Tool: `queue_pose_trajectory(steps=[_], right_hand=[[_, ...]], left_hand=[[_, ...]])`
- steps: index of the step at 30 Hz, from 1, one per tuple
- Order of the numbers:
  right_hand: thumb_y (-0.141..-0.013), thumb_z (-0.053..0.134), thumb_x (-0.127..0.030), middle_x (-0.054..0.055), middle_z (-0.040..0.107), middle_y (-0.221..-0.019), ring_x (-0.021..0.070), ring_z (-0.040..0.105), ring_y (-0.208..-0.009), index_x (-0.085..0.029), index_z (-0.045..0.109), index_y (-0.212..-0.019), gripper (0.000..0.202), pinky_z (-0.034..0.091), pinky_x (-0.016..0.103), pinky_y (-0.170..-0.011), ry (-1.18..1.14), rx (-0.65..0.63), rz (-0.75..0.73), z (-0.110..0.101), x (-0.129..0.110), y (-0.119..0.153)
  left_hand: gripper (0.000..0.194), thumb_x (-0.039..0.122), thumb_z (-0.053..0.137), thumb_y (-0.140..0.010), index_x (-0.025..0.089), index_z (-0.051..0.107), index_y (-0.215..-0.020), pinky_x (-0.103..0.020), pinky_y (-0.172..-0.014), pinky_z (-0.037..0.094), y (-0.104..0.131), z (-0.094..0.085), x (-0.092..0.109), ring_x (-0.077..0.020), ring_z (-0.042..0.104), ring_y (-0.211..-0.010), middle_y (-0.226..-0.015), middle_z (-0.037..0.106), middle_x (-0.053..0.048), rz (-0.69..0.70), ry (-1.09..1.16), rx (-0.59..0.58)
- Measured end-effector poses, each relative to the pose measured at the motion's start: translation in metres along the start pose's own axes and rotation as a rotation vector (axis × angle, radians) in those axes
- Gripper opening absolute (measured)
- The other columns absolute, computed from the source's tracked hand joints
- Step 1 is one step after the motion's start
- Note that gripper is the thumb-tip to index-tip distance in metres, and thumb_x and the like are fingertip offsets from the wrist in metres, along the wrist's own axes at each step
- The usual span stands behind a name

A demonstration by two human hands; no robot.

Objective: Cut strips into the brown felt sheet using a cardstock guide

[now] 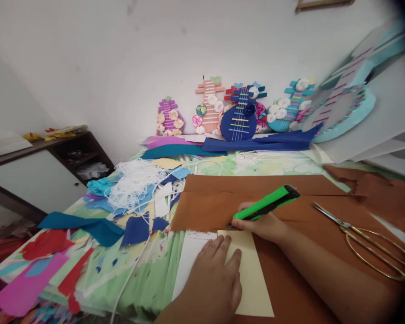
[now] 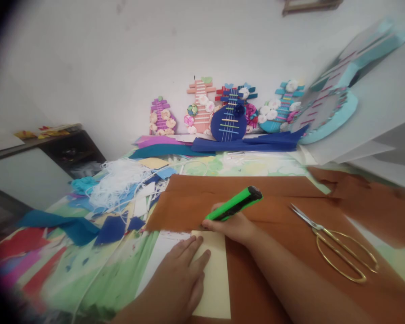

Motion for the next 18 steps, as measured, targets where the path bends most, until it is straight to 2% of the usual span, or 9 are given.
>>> queue_pose_trajectory(steps=[6,13,18], right_hand=[[-0.065,0.062,-0.036,-0.003,0.048,-0.058,0.011,0.047,-0.056,-0.018,0.048,-0.058,0.024,0.036,0.022,-0.049,0.099,-0.025,-0.069,0.0013,-0.0048,-0.002],[-0.067,0.06,-0.039,-0.001,0.052,-0.06,0.012,0.051,-0.058,-0.017,0.052,-0.06,0.024,0.039,0.022,-0.051,0.035,0.012,-0.053,-0.0038,0.0021,-0.0005],[-0.064,0.063,-0.038,-0.001,0.053,-0.061,0.0125,0.051,-0.059,-0.018,0.052,-0.059,0.024,0.039,0.022,-0.051,0.078,-0.054,-0.116,-0.0021,-0.0043,-0.0013]], left_hand=[[0.038,0.023,0.048,-0.075,0.018,0.052,-0.113,-0.046,-0.088,0.037,-0.0008,-0.0001,-0.0006,-0.0298,0.043,-0.109,-0.121,0.047,-0.016,-0.006,-0.007,0.014],[0.038,0.023,0.048,-0.074,0.018,0.053,-0.111,-0.045,-0.087,0.039,-0.0003,-0.0006,-0.0004,-0.0296,0.044,-0.109,-0.121,0.047,-0.015,0.008,-0.014,0.019],[0.038,0.022,0.049,-0.073,0.018,0.054,-0.11,-0.045,-0.087,0.039,0.001,-0.0003,-0.0001,-0.0294,0.045,-0.108,-0.12,0.049,-0.015,0.012,-0.021,0.059]])
Point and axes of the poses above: each hand's wrist, its own y-axis away from the middle knuckle, its own z-axis out of the palm, x = y × z, the point moved 4 cm from there along -y, towards the middle knuckle
